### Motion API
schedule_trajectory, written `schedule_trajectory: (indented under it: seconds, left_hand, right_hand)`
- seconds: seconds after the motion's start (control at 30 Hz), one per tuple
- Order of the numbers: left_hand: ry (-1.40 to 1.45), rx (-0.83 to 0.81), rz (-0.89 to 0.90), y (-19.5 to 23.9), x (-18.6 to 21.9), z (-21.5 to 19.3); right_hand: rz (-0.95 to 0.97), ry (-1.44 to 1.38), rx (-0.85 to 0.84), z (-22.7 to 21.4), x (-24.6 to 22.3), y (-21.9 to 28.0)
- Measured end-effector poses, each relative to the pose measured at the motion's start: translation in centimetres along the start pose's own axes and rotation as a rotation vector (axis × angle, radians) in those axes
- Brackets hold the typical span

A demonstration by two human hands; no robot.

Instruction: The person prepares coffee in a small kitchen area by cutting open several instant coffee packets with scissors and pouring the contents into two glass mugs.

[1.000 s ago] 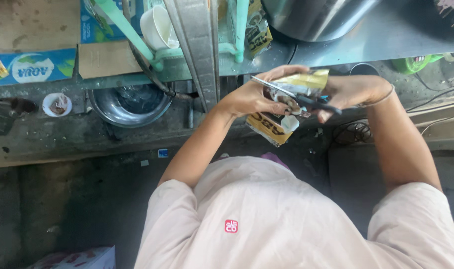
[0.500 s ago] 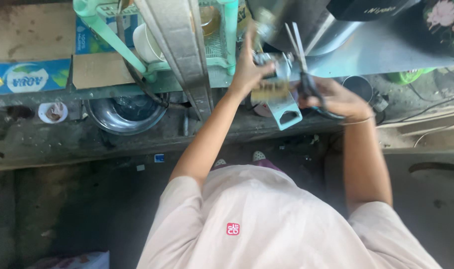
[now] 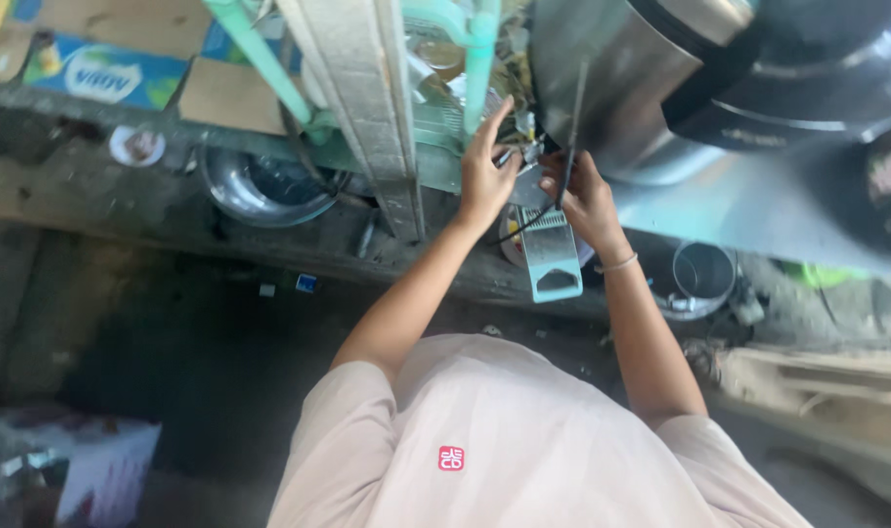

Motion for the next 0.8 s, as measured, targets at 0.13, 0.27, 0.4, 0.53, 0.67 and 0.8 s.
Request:
schedule_trajectory:
  seconds: [0.13,0.27,0.4,0.53,0.67,0.8]
  left_hand:
    - [-0.025,0.098,0.043,1.8,4.5,-1.2]
    - [-0.098,0.242,0.056,3.3,9.4,-3.0]
    - [-0.137,0.373,0.037,4.8,13.6,-7.0]
    - [-0.139,0.503,0.071,7.2,17.4,-12.0]
    - [-0.164,0.584,0.078,11.5,20.3,-18.1]
    - [-0.21,0.658,0.071,16.6,23.3,-25.5]
  right_hand:
    - [-0.059,0.095,0.04,-0.1,-1.4,-0.1]
    - [-0.135,0.117,-0.103,0.0,-4.6,-0.4]
    - [-0.296,0.194,-0.206,2.5,-8.8,-0.5]
    - [-0.305,0.211,-0.212,8.2,-12.1,0.0]
    - [-0.287,0.007,-0.263,15.9,-13.1,1.2]
    - [-0.233,-0.382,-0.533,26.0,-14.2,2.6]
Point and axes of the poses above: each hand's wrist, its own y-axis away from the middle knuckle, its own z-axis out of the palm, x = y × z, the point moved 3 cm from there along -y, towards the middle knuckle
